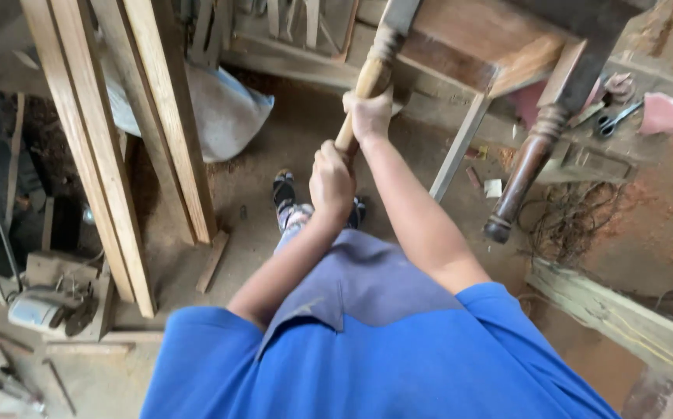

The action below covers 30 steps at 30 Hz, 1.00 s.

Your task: The person sands the turned wooden legs of a table using a piece of sandpaper. They hold the sandpaper in their right hand and rub it up and down the length of the legs to smooth the surface.

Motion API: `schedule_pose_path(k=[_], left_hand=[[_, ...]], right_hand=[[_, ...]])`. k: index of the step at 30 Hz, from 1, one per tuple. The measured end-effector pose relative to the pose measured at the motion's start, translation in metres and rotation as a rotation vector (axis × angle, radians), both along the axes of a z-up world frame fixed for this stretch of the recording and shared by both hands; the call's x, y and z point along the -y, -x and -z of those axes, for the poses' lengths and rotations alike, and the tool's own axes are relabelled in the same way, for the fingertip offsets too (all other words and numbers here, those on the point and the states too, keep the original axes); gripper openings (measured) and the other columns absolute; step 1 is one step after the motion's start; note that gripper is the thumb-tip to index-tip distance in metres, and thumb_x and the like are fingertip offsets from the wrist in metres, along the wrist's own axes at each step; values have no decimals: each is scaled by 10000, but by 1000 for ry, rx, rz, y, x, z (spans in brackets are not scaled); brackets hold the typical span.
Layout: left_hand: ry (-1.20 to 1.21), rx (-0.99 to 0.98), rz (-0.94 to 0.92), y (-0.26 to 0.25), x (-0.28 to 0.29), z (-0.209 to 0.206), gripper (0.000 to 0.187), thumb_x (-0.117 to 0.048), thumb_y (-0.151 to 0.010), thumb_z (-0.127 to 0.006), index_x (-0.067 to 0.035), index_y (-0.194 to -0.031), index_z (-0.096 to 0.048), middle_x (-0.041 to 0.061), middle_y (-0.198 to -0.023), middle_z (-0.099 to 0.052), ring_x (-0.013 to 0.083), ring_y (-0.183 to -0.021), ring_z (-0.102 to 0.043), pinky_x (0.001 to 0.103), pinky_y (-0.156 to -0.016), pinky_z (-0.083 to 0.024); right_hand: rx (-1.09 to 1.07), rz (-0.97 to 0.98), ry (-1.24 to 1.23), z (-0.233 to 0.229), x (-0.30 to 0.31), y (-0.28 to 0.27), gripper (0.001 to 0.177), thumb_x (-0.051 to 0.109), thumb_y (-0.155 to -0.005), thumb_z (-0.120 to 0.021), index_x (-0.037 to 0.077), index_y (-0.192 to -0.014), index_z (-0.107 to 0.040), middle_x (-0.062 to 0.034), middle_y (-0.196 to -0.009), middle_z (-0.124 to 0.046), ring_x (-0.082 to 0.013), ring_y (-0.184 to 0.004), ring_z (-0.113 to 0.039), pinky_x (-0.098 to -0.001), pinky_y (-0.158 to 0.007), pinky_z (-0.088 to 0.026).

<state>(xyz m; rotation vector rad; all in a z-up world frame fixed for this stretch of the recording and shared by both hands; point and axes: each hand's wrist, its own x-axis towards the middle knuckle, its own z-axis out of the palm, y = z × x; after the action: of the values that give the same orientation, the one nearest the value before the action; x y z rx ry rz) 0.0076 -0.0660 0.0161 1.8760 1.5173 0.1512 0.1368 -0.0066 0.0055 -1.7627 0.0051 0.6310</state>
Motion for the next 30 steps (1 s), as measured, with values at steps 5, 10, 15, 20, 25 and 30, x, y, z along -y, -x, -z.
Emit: schedule_pose_path(k=[5, 10, 15, 20, 25, 30], left_hand=[[-48, 152, 149, 10, -15, -3, 304, -159, -773, -658, -89, -1036, -524, 205, -941, -708, 518, -850, -640, 597, -717, -488], [727, 288, 138, 12, -57, -14, 305, -99, -644, -736, -53, -938, -667, 104, -879, -697, 279, -816, -664, 361, -695, -583], [1798, 1200, 193, 27, -61, 78, 432, -107, -867, -700, -68, -1258, -520, 27, -867, -505, 37, -677, -453, 86, -491, -318], [1193, 711, -120, 18, -53, 18, 245, 16, -707, -782, -105, -772, -579, 42, -714, -577, 130, -625, -581, 247, -564, -532], [236, 107, -47, 6, -4, -11, 293, -179, -754, -661, -75, -1017, -585, 143, -848, -685, 323, -693, -673, 456, -582, -515], [-853, -122, 201, 15, 9, 38, 424, -134, -1038, -586, -17, -1433, -482, 137, -1228, -659, 244, -1051, -700, 302, -863, -601]], right_hand=[[-54, -8, 28, -4, 0, 1, 763, 51, -530, -717, 34, -1270, -533, -74, -819, -642, -206, -620, -607, -343, -482, -546], [-52, 39, -70, 4, -1, 2, 539, 33, -550, -736, 64, -1059, -563, -79, -792, -679, -196, -586, -634, -348, -485, -574], [-69, 8, -20, -4, -1, -2, 596, 47, -520, -730, 65, -1095, -577, -87, -817, -688, -210, -610, -652, -360, -519, -619], [-39, 16, -39, 1, -1, 0, 555, 42, -495, -722, 61, -1028, -566, -85, -842, -707, -216, -644, -666, -348, -532, -605], [-46, 18, -25, 0, 3, 2, 558, 52, -490, -736, 64, -1018, -555, -90, -843, -699, -213, -656, -660, -343, -536, -596], [-76, 4, -83, -3, 2, 3, 538, -16, -528, -721, 64, -1033, -555, -87, -820, -697, -207, -657, -670, -341, -564, -626]])
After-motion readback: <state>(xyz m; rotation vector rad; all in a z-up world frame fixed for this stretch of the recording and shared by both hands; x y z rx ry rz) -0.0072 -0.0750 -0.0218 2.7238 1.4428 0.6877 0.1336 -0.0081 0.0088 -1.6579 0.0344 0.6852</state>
